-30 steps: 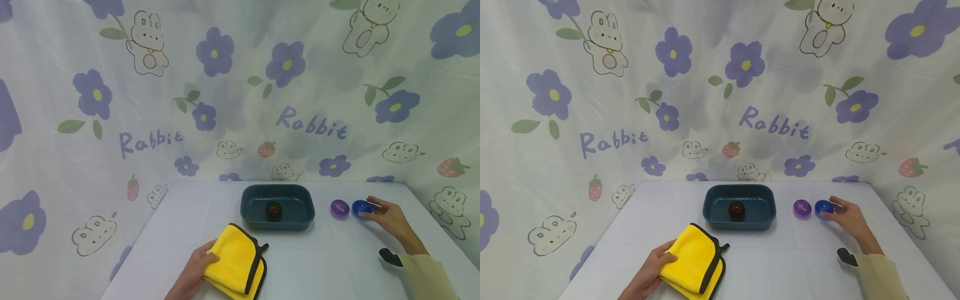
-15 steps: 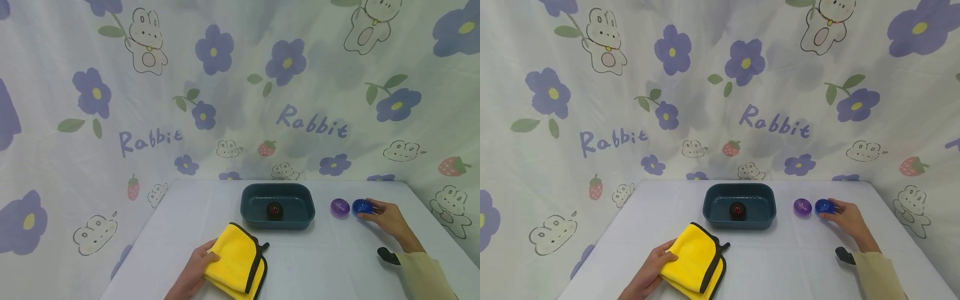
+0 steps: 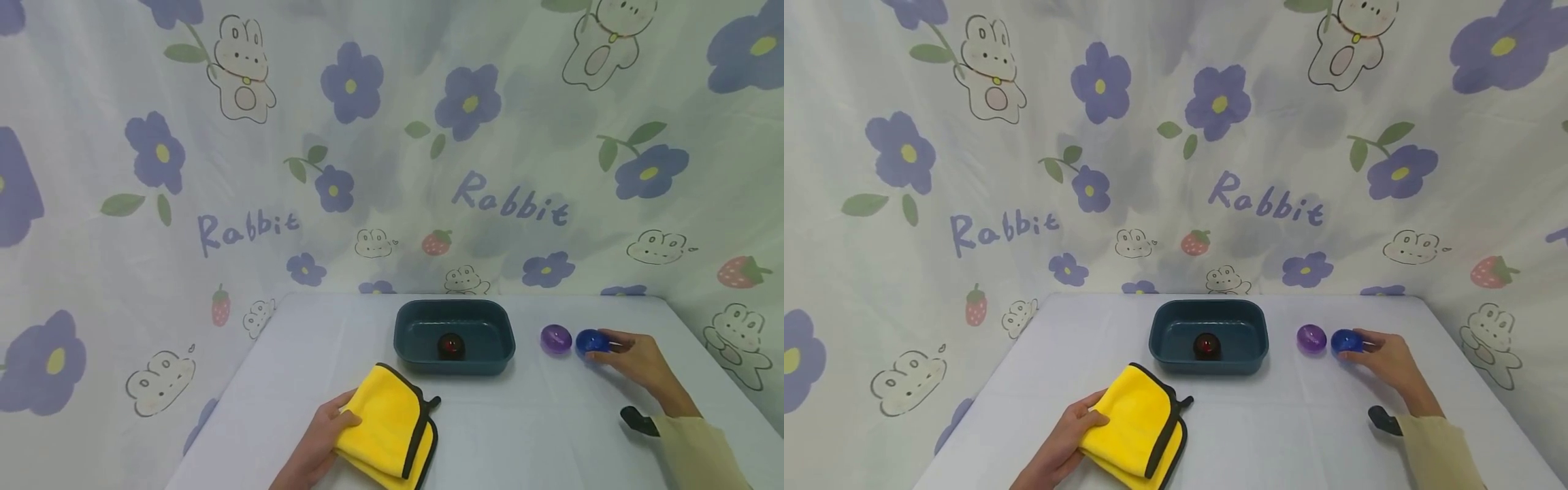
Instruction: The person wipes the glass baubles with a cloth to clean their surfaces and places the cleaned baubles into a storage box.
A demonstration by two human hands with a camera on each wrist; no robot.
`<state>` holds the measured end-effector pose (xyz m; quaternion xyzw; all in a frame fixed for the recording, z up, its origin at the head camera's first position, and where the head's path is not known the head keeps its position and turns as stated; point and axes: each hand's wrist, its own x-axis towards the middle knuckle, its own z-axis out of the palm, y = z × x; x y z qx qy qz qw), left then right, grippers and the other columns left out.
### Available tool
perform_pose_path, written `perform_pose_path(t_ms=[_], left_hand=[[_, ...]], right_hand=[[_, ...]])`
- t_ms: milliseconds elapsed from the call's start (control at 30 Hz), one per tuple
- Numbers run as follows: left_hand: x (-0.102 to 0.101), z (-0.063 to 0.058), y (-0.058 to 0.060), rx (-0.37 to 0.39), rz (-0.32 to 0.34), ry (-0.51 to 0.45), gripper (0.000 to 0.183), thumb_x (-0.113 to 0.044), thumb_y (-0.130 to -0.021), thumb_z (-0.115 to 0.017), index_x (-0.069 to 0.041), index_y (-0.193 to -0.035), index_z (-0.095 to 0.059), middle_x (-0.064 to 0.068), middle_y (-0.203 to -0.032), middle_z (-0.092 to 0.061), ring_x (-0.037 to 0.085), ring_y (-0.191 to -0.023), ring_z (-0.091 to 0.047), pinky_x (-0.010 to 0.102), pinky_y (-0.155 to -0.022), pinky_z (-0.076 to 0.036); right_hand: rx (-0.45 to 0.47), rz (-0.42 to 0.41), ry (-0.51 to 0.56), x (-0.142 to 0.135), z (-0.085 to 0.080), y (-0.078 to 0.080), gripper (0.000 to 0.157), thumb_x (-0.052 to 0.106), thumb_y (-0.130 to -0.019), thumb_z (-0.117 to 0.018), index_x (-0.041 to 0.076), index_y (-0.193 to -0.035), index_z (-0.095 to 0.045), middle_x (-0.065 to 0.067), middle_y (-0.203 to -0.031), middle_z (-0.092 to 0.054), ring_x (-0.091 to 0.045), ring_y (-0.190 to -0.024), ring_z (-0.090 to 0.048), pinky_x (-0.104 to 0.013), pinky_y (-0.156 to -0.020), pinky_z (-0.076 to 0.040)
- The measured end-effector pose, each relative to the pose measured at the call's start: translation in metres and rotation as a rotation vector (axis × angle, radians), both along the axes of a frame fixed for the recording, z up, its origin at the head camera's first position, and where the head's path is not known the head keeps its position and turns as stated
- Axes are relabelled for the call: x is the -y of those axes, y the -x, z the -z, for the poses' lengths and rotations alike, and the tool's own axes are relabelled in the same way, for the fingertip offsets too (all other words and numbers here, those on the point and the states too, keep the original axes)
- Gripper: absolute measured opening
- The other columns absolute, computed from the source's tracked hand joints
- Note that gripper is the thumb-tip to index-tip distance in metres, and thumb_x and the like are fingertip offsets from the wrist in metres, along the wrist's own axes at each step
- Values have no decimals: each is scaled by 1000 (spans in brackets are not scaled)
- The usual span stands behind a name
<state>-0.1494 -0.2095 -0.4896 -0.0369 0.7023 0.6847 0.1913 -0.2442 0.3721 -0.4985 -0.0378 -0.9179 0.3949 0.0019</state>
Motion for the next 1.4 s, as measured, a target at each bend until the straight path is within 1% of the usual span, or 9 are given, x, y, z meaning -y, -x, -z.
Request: perform_pose_path(t_ms=[200, 367, 767, 867, 967, 1100, 1167, 1333, 1400], left_hand=[[-2, -3, 0, -5, -1, -1, 76, -12, -92, -58, 8, -159, -27, 22, -149, -54, 16, -105, -67, 32, -91, -59], [-4, -10, 0, -14, -1, 19, 76, -12, -91, -59, 7, -159, -28, 20, -145, -57, 15, -102, -67, 31, -90, -59], [-13, -22, 2, -43, -14, 55, 73, -11, -92, -59, 6, -158, -33, 18, -139, -61, 17, -93, -66, 31, -85, -58], [-16, -29, 1, -45, -13, 63, 73, -12, -92, -59, 5, -158, -34, 17, -136, -62, 17, -91, -65, 31, -83, -58], [-18, -39, 1, -65, -7, 72, 72, -12, -92, -59, 4, -158, -35, 15, -130, -64, 17, -89, -65, 31, -82, -58], [-22, -53, 2, -109, 12, 66, 69, -12, -94, -58, 2, -158, -35, 11, -122, -67, 17, -86, -65, 30, -81, -58], [-25, -59, 3, -127, 26, 57, 68, -13, -95, -57, 1, -158, -35, 10, -120, -67, 18, -86, -65, 30, -81, -58], [-33, -74, 5, -162, 46, 52, 67, -13, -96, -57, 0, -158, -36, 10, -119, -67, 19, -86, -65, 30, -83, -59], [-37, -79, 6, -175, 46, 52, 66, -12, -95, -58, -1, -158, -38, 10, -118, -67, 19, -86, -66, 30, -82, -59]], right_hand=[[-34, -21, 23, 2, -5, -5, 87, 45, -85, -81, -9, -145, -51, -37, -146, -49, -57, -129, -56, -48, -88, -60], [-61, -63, 49, 14, -16, -8, 82, 45, -86, -81, -4, -145, -54, -33, -145, -54, -54, -128, -58, -44, -88, -61], [-100, -157, 129, 57, -48, -15, 70, 39, -87, -81, 3, -143, -61, -25, -143, -61, -50, -130, -60, -60, -100, -53], [-100, -176, 139, 69, -54, -16, 69, 41, -86, -81, 5, -143, -61, -23, -141, -63, -47, -129, -62, -56, -99, -56], [-100, -204, 160, 82, -61, -17, 69, 40, -86, -81, 6, -143, -62, -21, -137, -67, -42, -125, -65, -43, -94, -60], [-113, -261, 224, 99, -73, -20, 67, 35, -86, -83, 4, -142, -62, -19, -133, -70, -34, -119, -69, -27, -88, -59], [-123, -282, 249, 108, -78, -22, 66, 33, -85, -84, 4, -141, -63, -18, -130, -72, -32, -117, -71, -25, -86, -59], [-137, -335, 297, 130, -92, -27, 63, 29, -84, -85, 4, -138, -65, -16, -128, -73, -34, -119, -71, -36, -91, -61], [-130, -355, 329, 139, -96, -28, 62, 27, -83, -85, 5, -137, -66, -15, -129, -73, -33, -121, -70, -37, -92, -61]])
